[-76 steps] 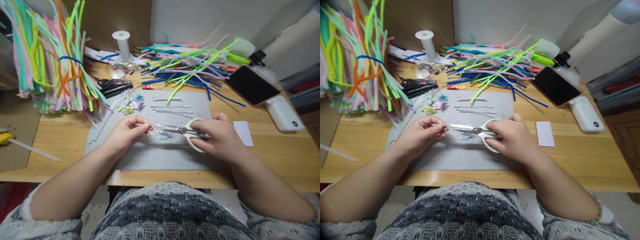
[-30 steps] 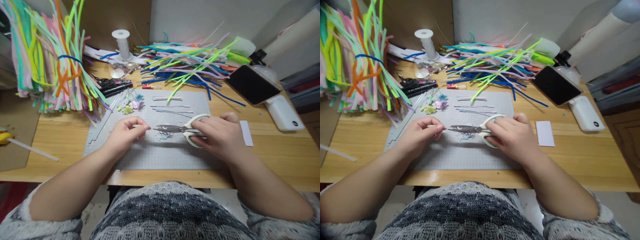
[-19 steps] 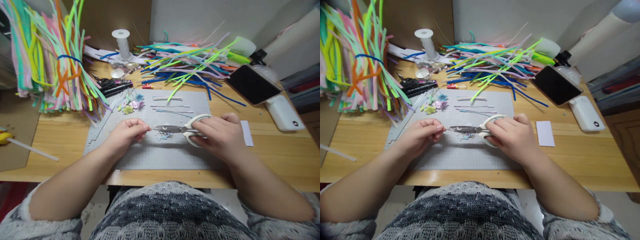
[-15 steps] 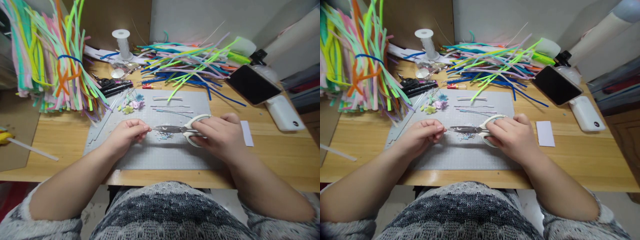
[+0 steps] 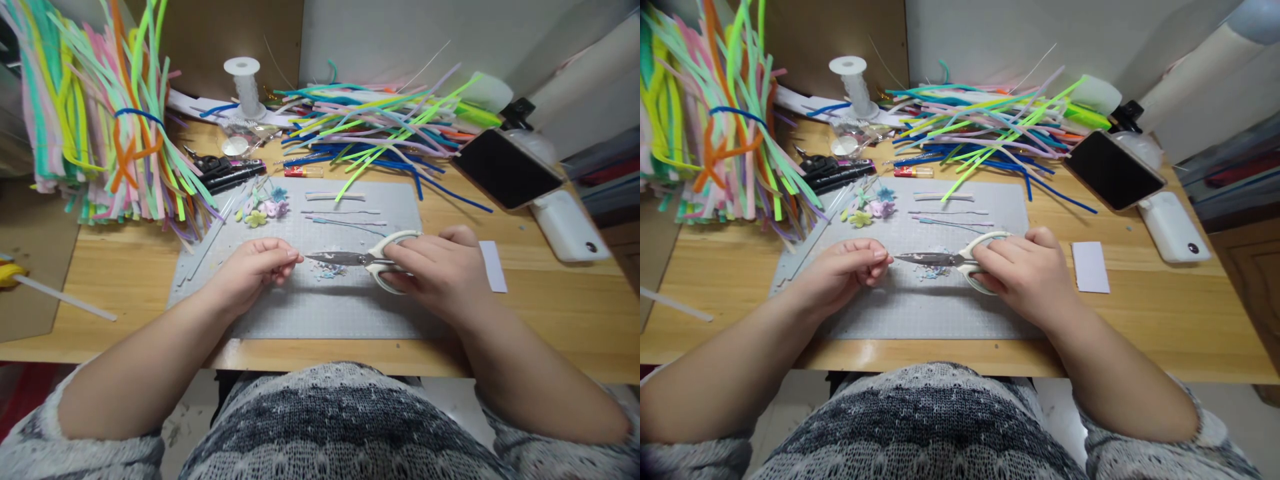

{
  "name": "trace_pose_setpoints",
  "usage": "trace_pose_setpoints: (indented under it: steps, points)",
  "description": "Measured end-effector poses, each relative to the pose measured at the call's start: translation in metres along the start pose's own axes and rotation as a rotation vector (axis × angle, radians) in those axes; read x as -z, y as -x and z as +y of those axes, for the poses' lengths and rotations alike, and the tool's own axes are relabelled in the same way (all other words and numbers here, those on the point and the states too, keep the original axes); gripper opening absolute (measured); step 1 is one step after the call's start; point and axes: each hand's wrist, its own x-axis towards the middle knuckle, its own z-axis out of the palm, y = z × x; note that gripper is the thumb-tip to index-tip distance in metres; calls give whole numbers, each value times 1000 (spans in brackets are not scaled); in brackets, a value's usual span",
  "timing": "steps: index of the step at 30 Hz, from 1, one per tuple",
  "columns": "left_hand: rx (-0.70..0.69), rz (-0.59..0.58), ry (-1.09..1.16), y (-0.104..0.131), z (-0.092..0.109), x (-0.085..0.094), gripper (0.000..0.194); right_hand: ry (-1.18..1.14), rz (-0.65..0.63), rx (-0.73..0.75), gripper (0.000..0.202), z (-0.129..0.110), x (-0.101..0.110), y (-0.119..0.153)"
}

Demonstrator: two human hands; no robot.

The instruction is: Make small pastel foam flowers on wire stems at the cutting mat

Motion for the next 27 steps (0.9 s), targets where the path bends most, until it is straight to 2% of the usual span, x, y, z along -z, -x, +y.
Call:
trace_pose_setpoints:
  steps: [4,10,14,19,27]
  points:
    - [-40,24,-19,0,1,-1,16,-18,4,-36,23,5,5,0]
    - [-182,111,-136,1,1,-1,15,-95,22,-144,13,18,16,2]
    - [-282,210,-254,3,1,0,16,-90,-22,-124,16,20,17,2]
    - [-334,245,-311,4,0,0,16,-98,-120,-100,15,17,12,2]
    - [-377,266,-190,6,1,-3,12,-84,-135,-64,15,8,4,0]
